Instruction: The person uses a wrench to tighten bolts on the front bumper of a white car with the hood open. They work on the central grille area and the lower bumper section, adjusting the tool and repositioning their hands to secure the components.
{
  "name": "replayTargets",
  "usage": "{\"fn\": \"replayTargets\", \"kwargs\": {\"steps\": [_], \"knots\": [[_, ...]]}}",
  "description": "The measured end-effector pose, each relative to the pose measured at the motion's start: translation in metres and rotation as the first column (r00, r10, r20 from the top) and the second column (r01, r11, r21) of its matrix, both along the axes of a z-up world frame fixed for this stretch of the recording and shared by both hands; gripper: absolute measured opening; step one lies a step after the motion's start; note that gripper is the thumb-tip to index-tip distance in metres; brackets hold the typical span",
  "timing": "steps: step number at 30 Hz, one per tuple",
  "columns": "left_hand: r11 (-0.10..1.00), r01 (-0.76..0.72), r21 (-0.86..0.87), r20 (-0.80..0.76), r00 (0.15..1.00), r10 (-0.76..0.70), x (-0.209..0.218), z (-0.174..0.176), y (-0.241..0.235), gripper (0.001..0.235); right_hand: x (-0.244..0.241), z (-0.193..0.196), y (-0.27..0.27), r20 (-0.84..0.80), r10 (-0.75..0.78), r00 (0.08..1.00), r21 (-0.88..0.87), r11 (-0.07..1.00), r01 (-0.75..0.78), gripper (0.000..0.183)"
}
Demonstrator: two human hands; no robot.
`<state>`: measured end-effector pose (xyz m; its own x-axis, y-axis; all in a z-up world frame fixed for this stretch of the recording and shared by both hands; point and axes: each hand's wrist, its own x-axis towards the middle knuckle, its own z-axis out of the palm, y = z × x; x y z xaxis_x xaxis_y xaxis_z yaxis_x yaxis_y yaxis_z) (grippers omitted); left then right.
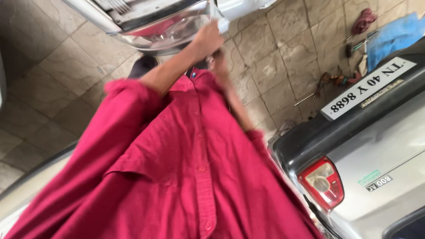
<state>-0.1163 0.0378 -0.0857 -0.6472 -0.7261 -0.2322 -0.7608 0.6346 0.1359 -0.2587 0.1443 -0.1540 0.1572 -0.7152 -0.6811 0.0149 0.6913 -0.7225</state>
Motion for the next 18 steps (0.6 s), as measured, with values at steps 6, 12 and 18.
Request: {"fn": "replayTargets", "kwargs": {"steps": [6,12,18], "knots": [[0.993,0.107,0.059,-0.248,0.965,-0.09,0.072,0.066,0.061,0.006,0.033,0.022,0.062,-0.411,0.054,0.91,-0.595,0.741,-0.312,0.031],[0.965,0.176,0.194,-0.377,0.922,-0.093,0.088,0.059,0.044,0.015,0.064,0.078,0.042,-0.363,-0.015,0.932,-0.244,0.966,-0.079,0.043],[0.949,0.177,0.262,-0.494,0.869,-0.025,0.086,0.055,0.043,0.014,0.069,0.124,0.034,-0.372,-0.033,0.927,-0.244,0.968,-0.063,0.045]]}}
